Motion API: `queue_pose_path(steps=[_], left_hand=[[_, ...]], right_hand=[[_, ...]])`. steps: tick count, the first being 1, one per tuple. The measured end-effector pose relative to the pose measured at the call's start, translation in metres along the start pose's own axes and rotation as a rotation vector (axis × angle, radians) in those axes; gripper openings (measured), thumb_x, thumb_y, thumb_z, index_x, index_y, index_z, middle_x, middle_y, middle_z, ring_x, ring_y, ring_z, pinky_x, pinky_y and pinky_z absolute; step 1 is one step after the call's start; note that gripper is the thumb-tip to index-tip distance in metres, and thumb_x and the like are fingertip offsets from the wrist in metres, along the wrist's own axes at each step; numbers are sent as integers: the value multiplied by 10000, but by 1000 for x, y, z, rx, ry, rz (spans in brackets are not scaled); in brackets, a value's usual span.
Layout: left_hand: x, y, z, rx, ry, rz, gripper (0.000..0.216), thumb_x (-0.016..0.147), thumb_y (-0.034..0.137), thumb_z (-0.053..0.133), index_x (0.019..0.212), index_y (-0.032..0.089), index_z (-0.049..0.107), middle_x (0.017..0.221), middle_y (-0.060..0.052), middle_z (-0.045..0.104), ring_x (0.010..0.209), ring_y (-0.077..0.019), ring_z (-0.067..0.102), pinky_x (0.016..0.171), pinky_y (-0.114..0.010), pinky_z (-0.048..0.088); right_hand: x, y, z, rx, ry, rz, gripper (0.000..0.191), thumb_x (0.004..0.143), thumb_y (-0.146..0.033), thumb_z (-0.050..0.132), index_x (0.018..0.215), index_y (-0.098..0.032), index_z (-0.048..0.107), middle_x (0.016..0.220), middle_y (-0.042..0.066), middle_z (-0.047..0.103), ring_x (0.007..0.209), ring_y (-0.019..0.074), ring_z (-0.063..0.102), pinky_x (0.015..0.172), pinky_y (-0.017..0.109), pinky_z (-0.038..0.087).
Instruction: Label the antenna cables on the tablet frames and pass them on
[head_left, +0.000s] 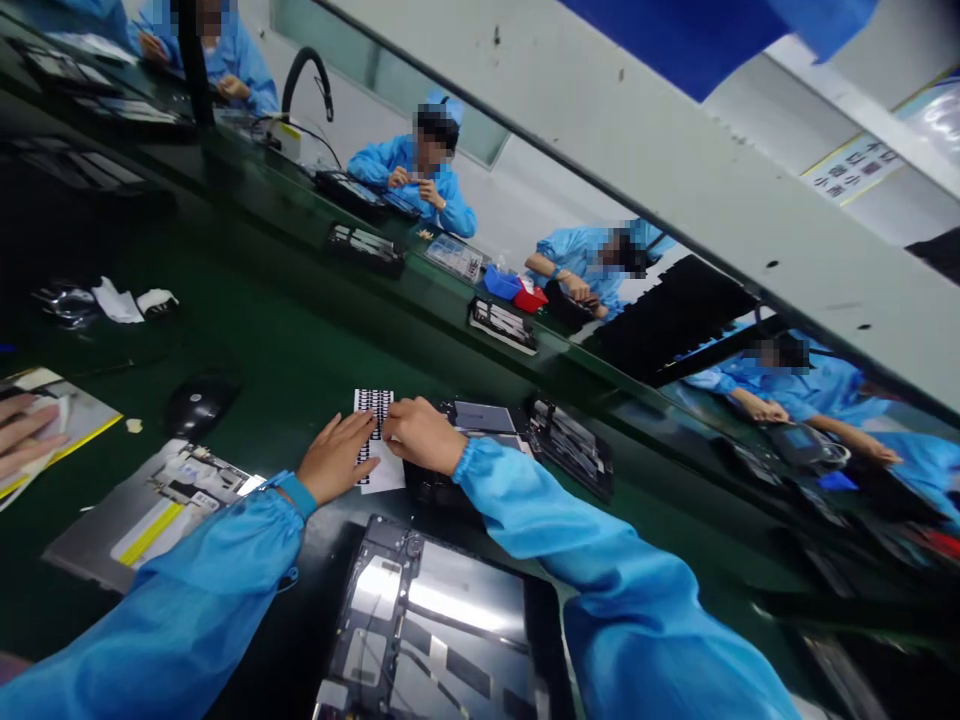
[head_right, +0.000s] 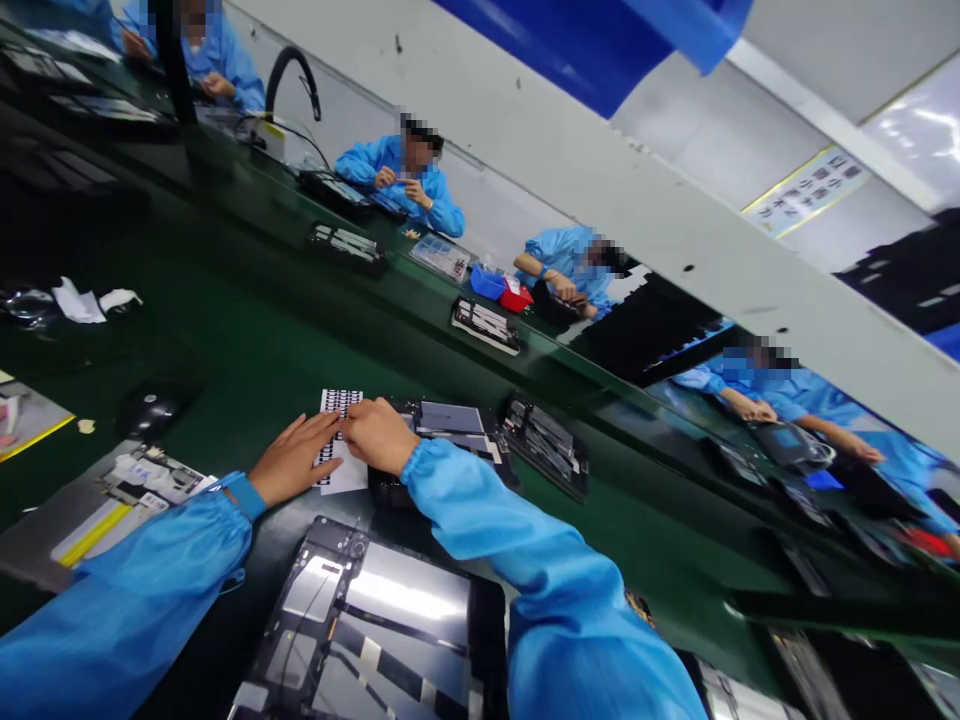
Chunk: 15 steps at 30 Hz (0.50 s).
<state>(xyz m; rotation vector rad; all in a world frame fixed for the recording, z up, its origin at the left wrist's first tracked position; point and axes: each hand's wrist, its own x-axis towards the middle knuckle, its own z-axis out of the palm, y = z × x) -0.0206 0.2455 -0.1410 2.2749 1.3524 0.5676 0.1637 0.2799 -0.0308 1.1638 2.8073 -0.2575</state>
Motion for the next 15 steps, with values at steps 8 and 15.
queue_pose_path(steps=[8,15], left_hand=[[5,-1,3,46,2,-12,635,887,376,615,1464,170,451,1561,-129,448,1481,-254,363,1256,-459,203],[13,-1,-5,59,-42,29,632,912,415,594,1463,144,445,1595,-152,385,1486,-307,343,1247,-528,188]], right_hand=[[38,-8,23,-154,-104,-33,160,889,-89,588,957,-64,731,1039,176,722,1021,268,658,881,360,435],[-11,-20,-42,1,18,89,176,938,-135,540,1048,-59,655,1033,124,701,933,201,639,832,293,454]])
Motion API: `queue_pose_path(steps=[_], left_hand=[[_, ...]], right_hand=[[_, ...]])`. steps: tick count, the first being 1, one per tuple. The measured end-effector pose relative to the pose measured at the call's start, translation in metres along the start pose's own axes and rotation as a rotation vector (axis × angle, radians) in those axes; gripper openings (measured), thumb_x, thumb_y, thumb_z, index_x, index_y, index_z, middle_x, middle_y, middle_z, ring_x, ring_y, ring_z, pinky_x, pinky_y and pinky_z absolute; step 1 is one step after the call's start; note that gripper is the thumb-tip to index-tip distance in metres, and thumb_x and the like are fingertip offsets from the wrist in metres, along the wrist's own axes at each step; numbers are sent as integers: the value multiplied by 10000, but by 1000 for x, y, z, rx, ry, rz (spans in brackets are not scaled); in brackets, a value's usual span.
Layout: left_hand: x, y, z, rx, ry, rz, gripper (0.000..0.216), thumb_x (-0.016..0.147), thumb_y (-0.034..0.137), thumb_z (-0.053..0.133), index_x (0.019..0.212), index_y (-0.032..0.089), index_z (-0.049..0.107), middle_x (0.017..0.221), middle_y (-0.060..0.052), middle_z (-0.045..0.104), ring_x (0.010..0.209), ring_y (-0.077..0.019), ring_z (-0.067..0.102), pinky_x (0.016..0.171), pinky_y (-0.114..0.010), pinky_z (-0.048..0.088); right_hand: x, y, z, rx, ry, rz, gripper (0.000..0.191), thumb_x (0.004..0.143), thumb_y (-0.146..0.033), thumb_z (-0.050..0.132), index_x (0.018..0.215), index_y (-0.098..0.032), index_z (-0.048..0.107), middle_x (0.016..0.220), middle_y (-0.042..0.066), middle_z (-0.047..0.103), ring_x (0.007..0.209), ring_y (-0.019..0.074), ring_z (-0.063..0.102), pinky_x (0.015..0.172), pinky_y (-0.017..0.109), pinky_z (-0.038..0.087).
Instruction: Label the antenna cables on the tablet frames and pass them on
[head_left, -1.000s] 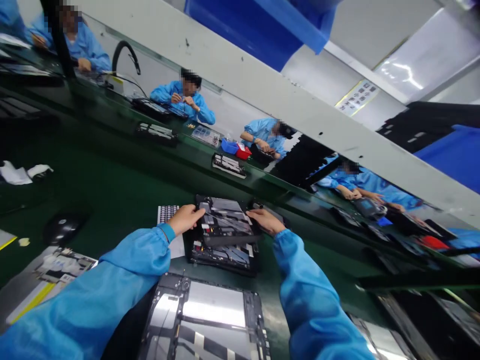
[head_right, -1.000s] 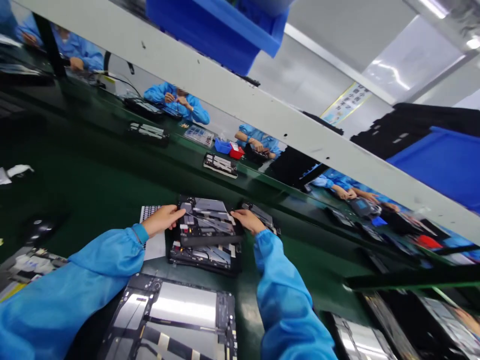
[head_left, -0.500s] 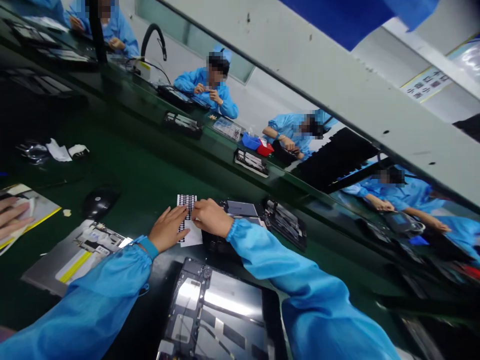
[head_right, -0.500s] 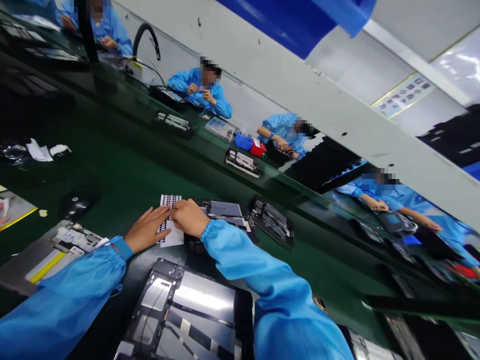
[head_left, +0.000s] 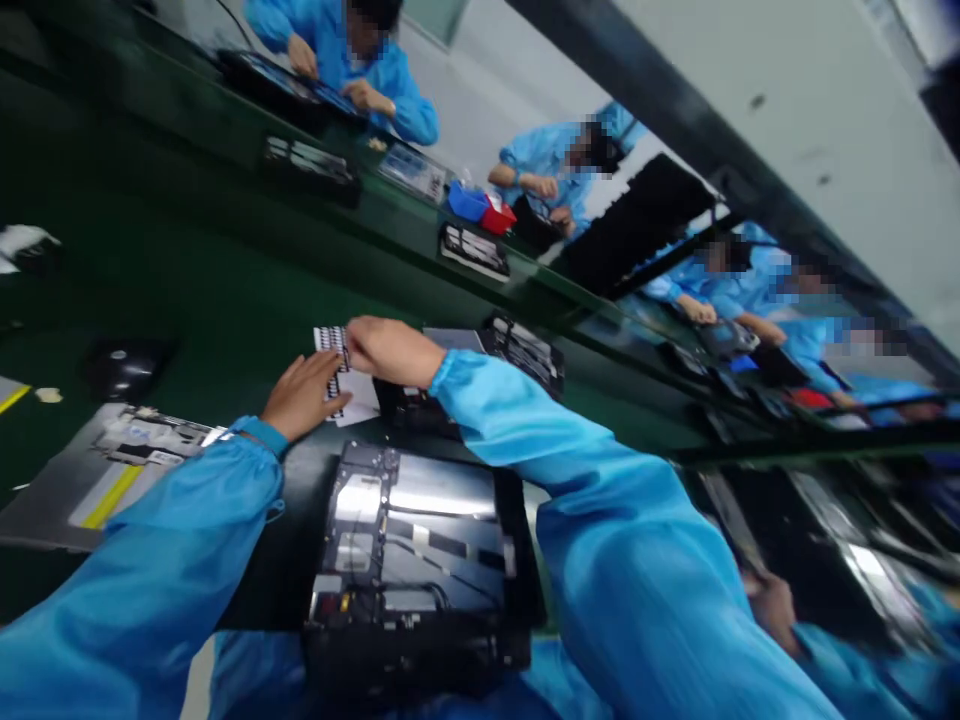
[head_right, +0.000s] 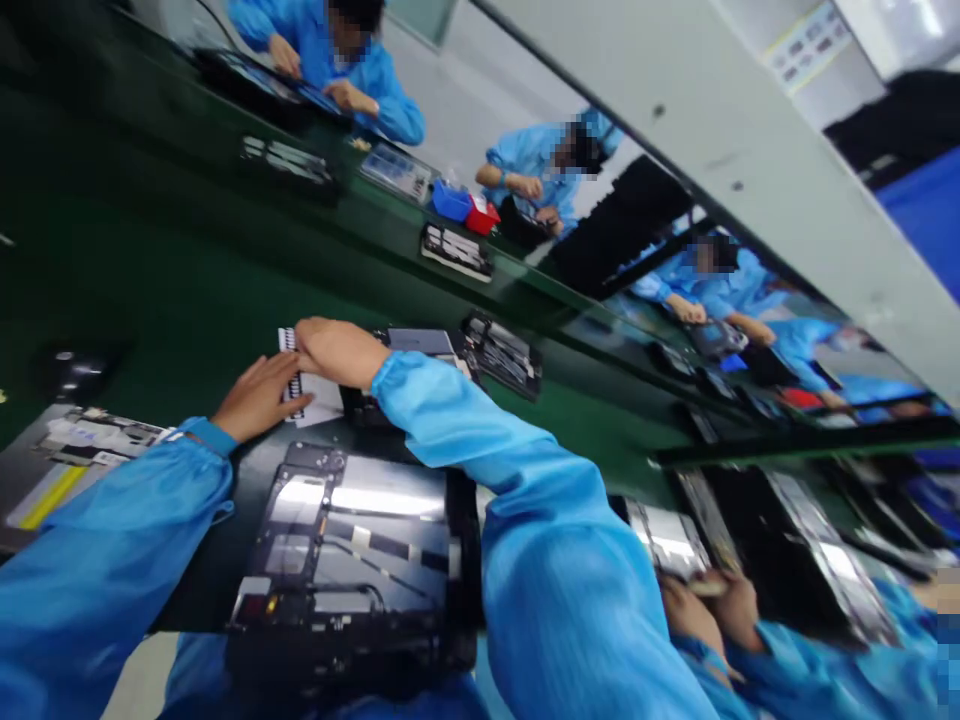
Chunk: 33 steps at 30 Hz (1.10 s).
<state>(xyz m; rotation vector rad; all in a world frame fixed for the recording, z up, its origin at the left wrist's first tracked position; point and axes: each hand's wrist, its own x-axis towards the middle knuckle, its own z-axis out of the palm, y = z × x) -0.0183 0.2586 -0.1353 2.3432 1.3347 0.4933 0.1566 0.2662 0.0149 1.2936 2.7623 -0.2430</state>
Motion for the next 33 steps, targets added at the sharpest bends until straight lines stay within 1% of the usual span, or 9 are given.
queue_pose_path(steps=[3,5,8,12,17,20,25,29,33], left_hand=[[5,1,-3,0,9,39,620,953,445,532,1472,124,426,1613,-139,354,1492,-322,321,1237,-562,194],[7,3,-7,-4,34,59,613,961,458,513,1456,104,442,1606,-122,371,1482,-322,336,1232,-554,219],[6,11,-21,-19,112,74,565,970,464,486,1387,85,519,1594,-96,399,1467,-292,364,1233,-472,274],[-19,43,-60,-27,274,23,509,996,492,424,1315,134,593,1533,-71,483,1397,-261,473,1142,-428,435],[-98,120,-106,-44,386,-16,402,961,533,462,1285,355,620,1373,63,615,1271,-276,591,896,-446,611],[-147,161,-98,-97,303,219,390,947,489,494,1331,534,548,1302,115,651,1185,-260,641,963,-470,592],[-184,205,-43,-97,195,554,451,964,288,551,1409,358,545,1212,-4,724,1107,-252,689,901,-442,611],[-180,222,-14,-63,212,608,292,977,220,537,1246,266,642,1114,-45,753,1029,-249,710,866,-428,600],[-176,225,-10,-50,193,588,216,982,243,529,1147,266,666,1063,-40,754,976,-239,711,844,-420,589]], right_hand=[[-84,-15,-29,321,242,36,111,881,-99,551,901,-123,657,814,-1,664,734,113,598,722,221,453],[-149,-35,-31,613,372,85,104,818,-69,590,782,-144,652,727,-27,648,662,90,587,671,197,467],[-233,-66,-6,892,414,262,70,793,-92,669,790,-159,691,731,-9,707,650,101,643,640,198,513],[-296,-94,41,973,518,370,13,841,-191,746,835,-186,736,787,34,764,720,150,720,683,252,573],[-326,-120,72,842,756,414,188,903,-162,704,1059,-258,747,903,41,783,821,185,747,723,305,616],[-330,-127,79,828,746,364,282,948,-120,621,1139,-300,724,974,47,755,900,197,726,763,338,617],[-327,-125,89,688,668,371,267,978,-140,561,1155,-296,687,1069,83,621,994,214,635,829,380,581],[-324,-122,101,623,662,402,221,975,-155,570,1121,-281,677,1146,93,576,1059,230,594,896,415,547],[-323,-122,108,593,657,407,220,977,-166,574,1130,-295,664,1131,78,600,1056,233,597,894,422,519]])
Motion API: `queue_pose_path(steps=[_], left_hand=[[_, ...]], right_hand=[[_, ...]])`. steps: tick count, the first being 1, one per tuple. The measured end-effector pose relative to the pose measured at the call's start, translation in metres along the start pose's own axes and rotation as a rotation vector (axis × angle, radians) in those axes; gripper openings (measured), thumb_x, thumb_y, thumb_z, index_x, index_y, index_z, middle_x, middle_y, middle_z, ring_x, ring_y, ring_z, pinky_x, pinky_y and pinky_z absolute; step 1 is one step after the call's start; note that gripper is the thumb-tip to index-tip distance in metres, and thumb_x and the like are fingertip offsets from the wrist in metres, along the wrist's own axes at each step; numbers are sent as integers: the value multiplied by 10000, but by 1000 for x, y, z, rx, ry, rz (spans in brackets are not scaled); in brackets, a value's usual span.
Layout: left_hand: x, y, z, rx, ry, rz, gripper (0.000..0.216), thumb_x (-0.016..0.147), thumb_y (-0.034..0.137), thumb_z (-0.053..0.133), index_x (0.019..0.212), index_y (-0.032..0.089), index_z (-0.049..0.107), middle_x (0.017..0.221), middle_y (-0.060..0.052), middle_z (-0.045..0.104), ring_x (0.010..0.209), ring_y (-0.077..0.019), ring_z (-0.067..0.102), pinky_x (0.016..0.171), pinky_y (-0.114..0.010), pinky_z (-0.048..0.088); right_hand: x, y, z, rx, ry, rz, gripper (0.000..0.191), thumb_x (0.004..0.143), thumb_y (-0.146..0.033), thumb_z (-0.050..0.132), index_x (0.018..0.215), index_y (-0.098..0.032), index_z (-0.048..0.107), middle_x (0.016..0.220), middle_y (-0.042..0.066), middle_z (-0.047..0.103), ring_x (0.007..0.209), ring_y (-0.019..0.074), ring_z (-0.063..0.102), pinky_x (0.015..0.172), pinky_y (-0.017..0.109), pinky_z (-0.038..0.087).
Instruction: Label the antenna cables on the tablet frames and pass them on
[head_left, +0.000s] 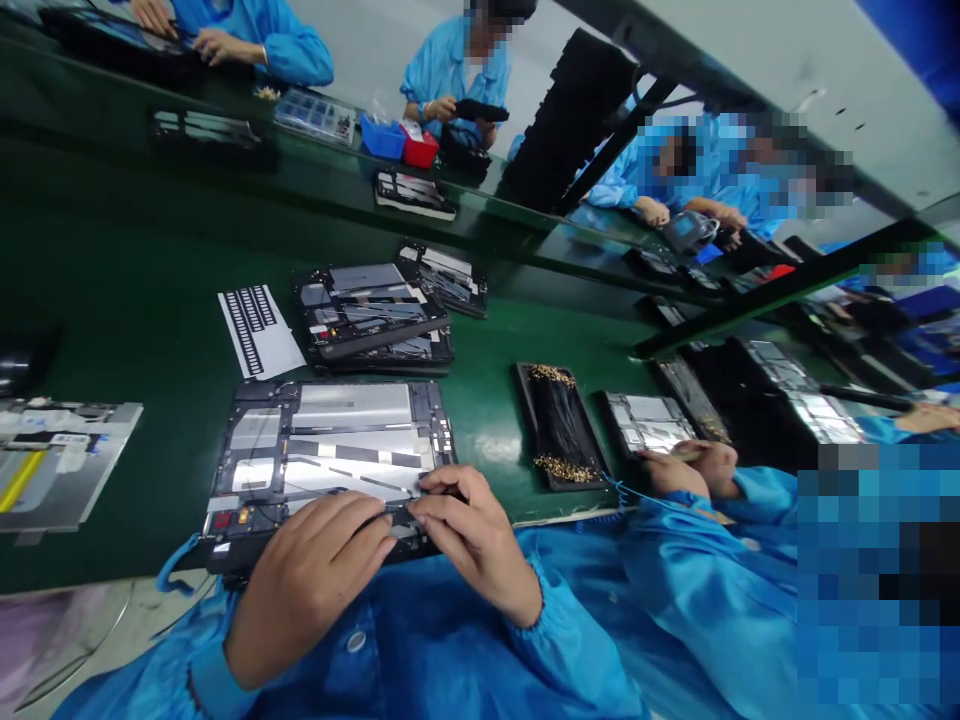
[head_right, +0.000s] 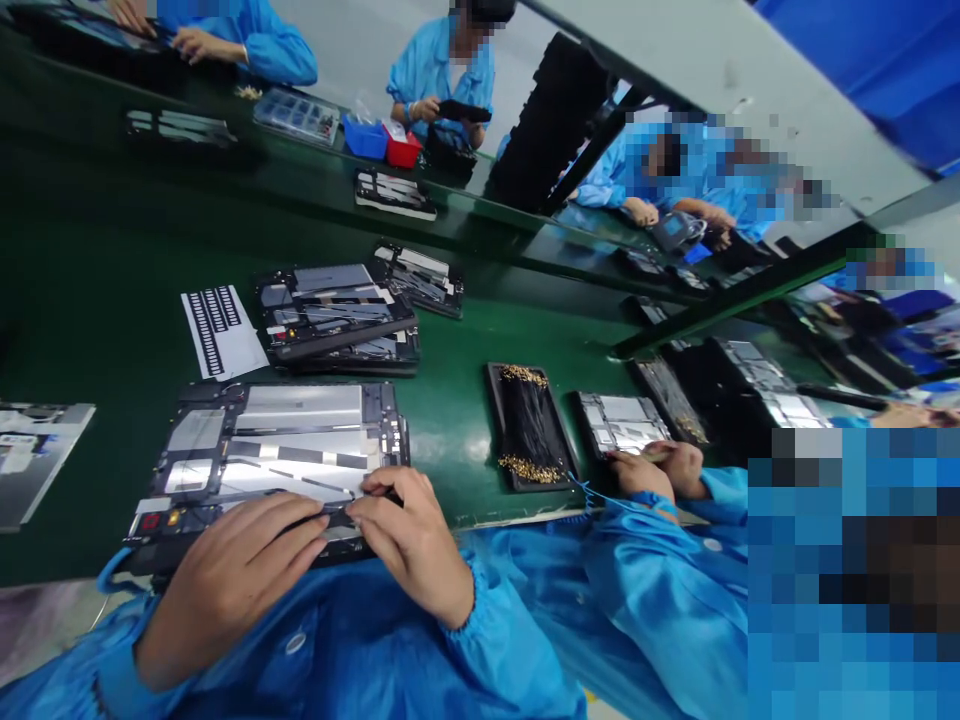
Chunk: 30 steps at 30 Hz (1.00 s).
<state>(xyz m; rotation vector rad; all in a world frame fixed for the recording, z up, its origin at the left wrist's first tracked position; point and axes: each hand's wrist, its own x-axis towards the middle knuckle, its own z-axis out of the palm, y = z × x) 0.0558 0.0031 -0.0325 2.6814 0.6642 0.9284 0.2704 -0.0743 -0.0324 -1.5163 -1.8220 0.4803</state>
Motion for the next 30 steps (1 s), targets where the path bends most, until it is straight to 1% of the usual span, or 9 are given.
queue_pose_path(steps=[5,10,15,19,25,28,30], left_hand=[[2,1,-2,38,-17,20,196,1007,245,486,1085,233,665,1051,-42,752,967,-224,699,845,-400,568],[6,1,-1,99,-38,66,205,1009,259,497,1077,186,676,1068,-70,729,977,-231,671,848,-396,526],[6,1,0,116,-65,98,188,1003,234,528,1076,167,688,1109,-84,708,1031,-257,641,881,-414,487],[5,1,1,110,-67,95,176,999,228,542,1066,158,690,1115,-84,707,1040,-269,628,899,-423,467],[6,2,1,111,-69,92,170,1000,227,546,1052,152,689,1102,-82,708,1042,-272,622,904,-425,456],[5,1,1,105,-71,87,168,989,229,571,1076,142,685,1111,-88,705,1048,-275,620,912,-428,454],[3,0,1,108,-88,94,166,978,202,583,1094,141,686,1132,-95,701,1062,-285,618,923,-437,451]], right_hand=[[-1,-1,1,-36,-2,-4,198,972,-174,591,1115,-285,672,1130,70,619,1055,233,594,895,423,478],[-1,0,2,-57,-3,-15,191,978,-171,581,1120,-265,668,1144,77,614,1059,229,590,894,412,469],[-4,4,6,30,57,-11,183,947,-156,632,1110,-235,656,1148,85,618,1075,218,601,922,394,497],[-6,6,9,85,111,13,172,914,-138,662,1065,-219,657,1140,90,623,1078,216,613,932,384,519],[-4,6,9,67,127,-2,160,914,-132,648,1050,-215,663,1114,90,647,1051,212,634,910,381,538],[-3,5,9,41,140,-13,155,915,-124,641,1041,-212,665,1098,89,657,1031,209,642,888,377,544],[-2,4,10,17,154,-21,153,913,-115,639,1032,-208,666,1095,92,664,1018,208,648,869,375,549]])
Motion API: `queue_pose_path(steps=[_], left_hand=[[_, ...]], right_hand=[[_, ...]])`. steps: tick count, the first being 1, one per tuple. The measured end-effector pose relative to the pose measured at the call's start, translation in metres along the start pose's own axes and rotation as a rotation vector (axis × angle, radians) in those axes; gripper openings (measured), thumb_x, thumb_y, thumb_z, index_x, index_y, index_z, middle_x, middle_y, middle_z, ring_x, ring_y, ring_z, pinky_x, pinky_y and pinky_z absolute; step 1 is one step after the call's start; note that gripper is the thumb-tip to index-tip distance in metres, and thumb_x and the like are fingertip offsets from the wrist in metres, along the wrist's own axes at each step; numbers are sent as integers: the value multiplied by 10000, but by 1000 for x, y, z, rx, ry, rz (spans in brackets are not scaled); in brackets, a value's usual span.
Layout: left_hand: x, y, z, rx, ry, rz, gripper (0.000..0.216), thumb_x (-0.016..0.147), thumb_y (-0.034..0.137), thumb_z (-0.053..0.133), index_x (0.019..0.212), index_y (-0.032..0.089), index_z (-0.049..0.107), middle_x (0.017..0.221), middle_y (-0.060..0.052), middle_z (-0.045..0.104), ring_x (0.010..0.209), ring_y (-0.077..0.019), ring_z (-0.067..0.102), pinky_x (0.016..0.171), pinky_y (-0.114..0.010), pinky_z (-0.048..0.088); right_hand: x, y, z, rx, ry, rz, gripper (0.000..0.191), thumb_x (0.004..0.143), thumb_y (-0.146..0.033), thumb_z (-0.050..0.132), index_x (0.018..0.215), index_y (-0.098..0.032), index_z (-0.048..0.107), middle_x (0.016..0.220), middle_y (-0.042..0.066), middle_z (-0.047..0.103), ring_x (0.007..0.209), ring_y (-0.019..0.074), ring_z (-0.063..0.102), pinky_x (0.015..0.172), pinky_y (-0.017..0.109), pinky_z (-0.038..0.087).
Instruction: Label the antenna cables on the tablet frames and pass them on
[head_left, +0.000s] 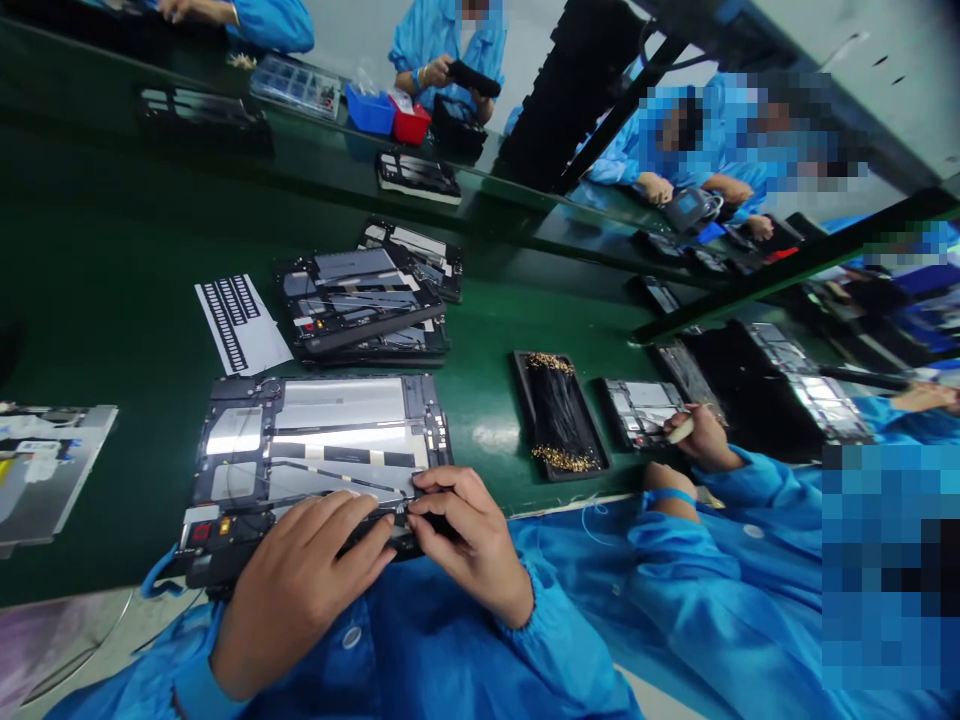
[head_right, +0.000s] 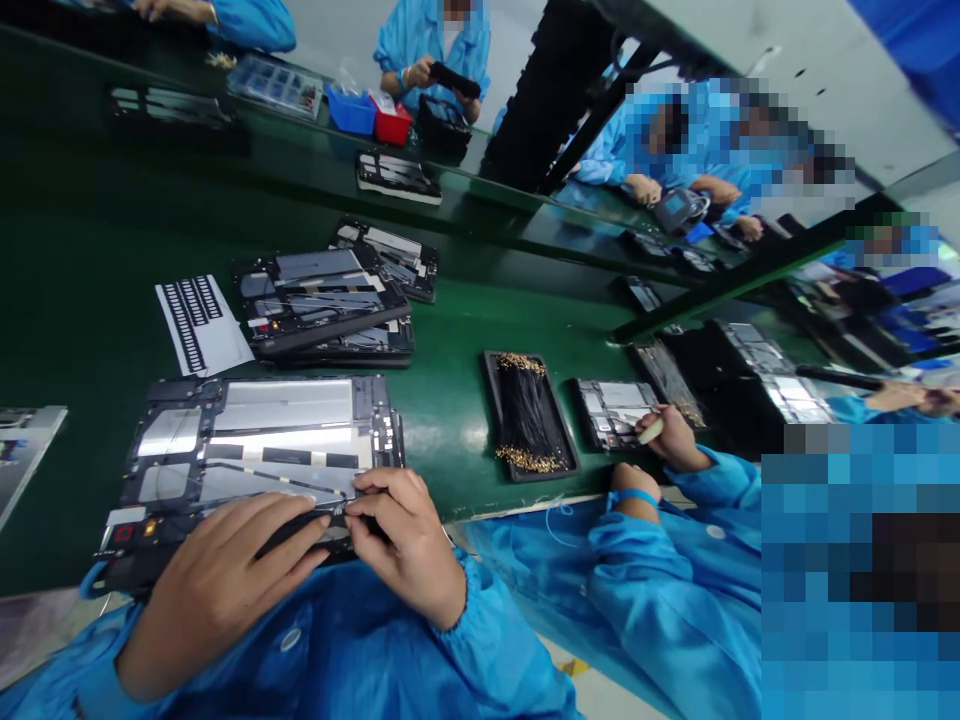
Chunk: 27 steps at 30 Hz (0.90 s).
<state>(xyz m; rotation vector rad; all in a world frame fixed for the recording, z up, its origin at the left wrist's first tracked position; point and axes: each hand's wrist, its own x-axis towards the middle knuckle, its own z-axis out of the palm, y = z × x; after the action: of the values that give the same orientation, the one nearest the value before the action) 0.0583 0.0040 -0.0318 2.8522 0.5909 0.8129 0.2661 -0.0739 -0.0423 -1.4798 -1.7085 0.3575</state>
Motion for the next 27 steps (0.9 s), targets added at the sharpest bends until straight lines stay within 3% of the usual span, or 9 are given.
queue_pose_path(steps=[6,12,14,17,22,27], left_hand=[[-4,-3,-1,37,-20,34,337,1010,80,394,1125,170,698,1169,-96,696,1072,-272,611,931,-429,438],[-2,-2,-2,31,-10,36,362,1020,82,355,1127,158,693,1146,-79,712,1059,-254,595,935,-404,410],[-1,-2,-2,28,-21,32,373,1025,86,338,1137,154,687,1140,-73,713,1056,-247,589,937,-397,402],[1,-1,-4,25,-41,15,391,1027,86,315,1155,154,678,1131,-75,705,1043,-244,586,932,-397,397],[14,2,-4,-87,-82,-97,248,1036,187,414,1059,181,661,1050,-52,685,991,-231,592,872,-388,414],[23,5,3,-170,-133,-264,135,1016,214,484,940,190,593,902,-18,633,851,-206,572,772,-366,414]], right_hand=[[-2,-1,0,-124,24,-126,194,925,-104,636,1098,-187,661,1101,114,715,1016,213,675,842,374,579],[-2,9,0,-349,46,-479,262,881,-172,696,1130,-91,685,1025,149,767,948,233,702,795,364,614],[-2,12,2,-340,77,-521,283,873,-199,706,1127,-74,688,975,142,775,918,226,710,768,347,614],[-1,12,4,-245,102,-446,262,885,-199,676,1132,-112,691,975,126,770,891,214,716,747,355,600],[-1,13,9,57,142,-151,195,897,-184,657,1082,-225,701,1066,97,727,996,217,706,814,381,580],[-4,17,13,57,146,-139,275,870,-140,685,1124,-238,654,1057,83,735,989,210,712,829,369,567]])
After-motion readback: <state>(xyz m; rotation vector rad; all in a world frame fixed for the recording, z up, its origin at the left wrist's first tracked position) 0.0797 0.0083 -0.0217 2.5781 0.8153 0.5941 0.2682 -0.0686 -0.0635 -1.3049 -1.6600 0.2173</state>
